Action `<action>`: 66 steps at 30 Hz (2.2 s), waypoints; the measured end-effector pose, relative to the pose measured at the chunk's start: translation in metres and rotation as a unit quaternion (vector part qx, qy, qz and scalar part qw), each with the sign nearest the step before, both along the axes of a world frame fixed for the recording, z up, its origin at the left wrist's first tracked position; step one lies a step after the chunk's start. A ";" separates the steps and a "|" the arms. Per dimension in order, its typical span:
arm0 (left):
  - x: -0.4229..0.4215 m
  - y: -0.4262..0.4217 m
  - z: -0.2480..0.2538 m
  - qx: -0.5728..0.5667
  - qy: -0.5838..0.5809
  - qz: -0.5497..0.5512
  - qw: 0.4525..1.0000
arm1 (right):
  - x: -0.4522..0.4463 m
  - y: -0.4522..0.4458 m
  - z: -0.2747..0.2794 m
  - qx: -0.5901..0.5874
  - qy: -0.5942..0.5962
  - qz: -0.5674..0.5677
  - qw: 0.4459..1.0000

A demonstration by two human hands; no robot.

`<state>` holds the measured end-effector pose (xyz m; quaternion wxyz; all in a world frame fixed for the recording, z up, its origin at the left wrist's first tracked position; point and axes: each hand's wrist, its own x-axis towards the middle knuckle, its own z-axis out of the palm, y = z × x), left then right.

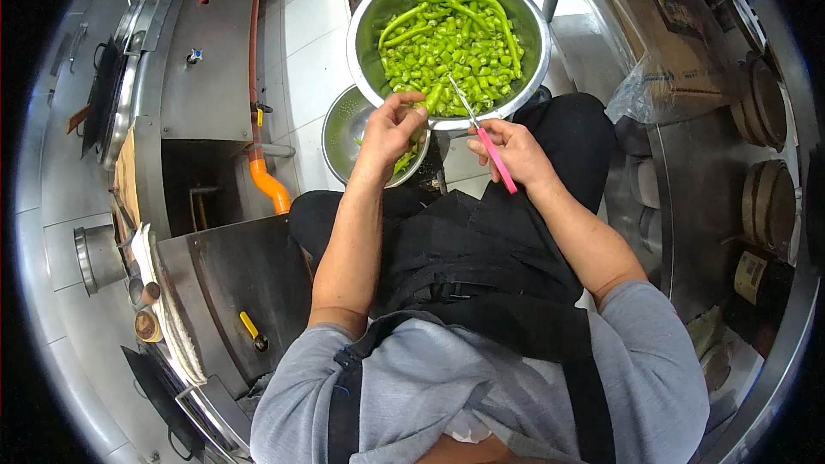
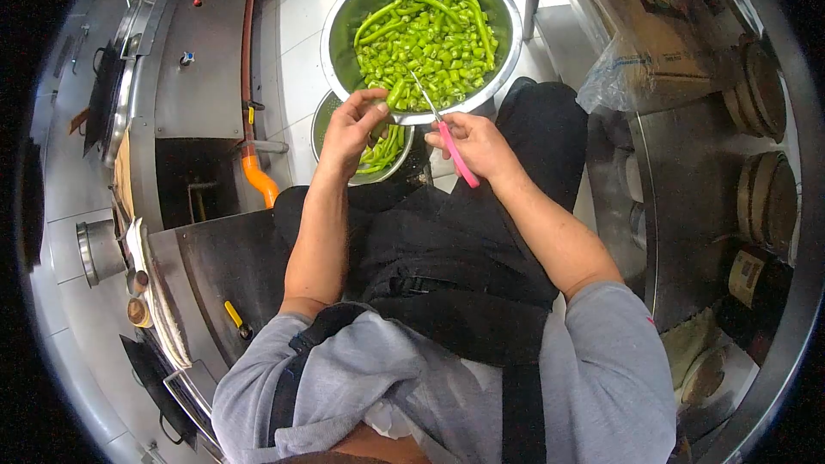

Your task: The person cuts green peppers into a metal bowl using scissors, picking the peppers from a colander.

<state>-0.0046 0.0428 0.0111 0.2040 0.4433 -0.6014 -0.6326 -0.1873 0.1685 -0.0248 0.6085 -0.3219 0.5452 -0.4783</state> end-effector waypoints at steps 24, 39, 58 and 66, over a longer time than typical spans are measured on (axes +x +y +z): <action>-0.001 0.008 0.004 0.028 0.045 0.002 0.999 | 0.004 -0.002 -0.015 -0.049 0.017 -0.002 0.999; 0.004 0.005 -0.001 0.022 0.010 -0.009 1.000 | -0.002 -0.001 -0.004 0.014 -0.008 0.014 1.000; -0.002 0.008 -0.013 0.023 0.050 0.027 0.998 | -0.003 0.000 -0.006 0.025 0.020 0.026 0.999; -0.010 0.014 -0.008 -0.008 0.081 0.082 0.993 | 0.006 -0.003 -0.020 -0.039 0.019 0.021 0.999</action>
